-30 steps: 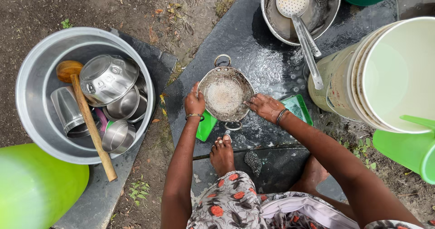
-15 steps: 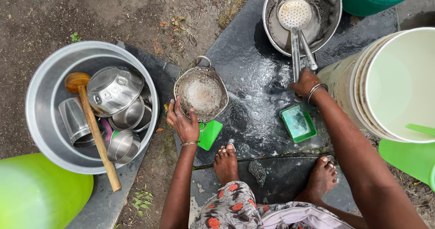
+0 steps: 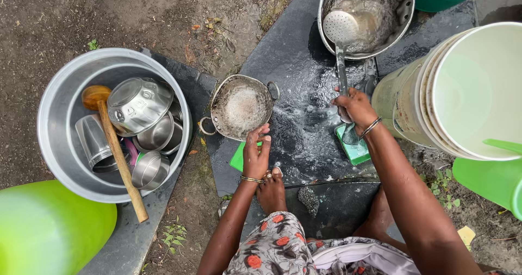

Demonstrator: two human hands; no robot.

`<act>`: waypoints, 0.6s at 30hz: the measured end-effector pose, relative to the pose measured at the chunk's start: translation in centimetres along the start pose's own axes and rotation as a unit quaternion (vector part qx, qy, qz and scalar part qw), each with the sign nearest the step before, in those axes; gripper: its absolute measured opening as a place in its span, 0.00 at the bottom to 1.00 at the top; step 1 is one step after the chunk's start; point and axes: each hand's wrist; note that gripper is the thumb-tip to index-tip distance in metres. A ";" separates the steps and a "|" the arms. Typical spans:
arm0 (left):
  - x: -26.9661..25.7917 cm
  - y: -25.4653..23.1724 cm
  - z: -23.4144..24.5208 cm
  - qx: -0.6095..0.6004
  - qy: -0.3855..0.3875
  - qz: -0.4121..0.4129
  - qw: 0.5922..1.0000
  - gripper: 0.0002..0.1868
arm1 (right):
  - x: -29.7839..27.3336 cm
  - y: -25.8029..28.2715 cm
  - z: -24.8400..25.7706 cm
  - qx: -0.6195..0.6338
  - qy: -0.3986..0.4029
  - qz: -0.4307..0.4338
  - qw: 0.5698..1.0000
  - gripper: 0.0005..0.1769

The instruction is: The person washes several metal pots, cups, and a strainer by hand using a green scouring pad and soap, rinsing them with water from a bucket.

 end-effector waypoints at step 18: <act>2.1 7.2 -7.9 0.062 0.198 0.139 0.968 0.27 | -4.2 -13.4 2.8 -0.223 -0.035 0.035 0.974 0.34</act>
Point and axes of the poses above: each hand's wrist, its own x-axis towards the middle knuckle, its own z-axis out of the back of the hand, y = z × x, and after that the axes turned 10 degrees about -y, right-handed
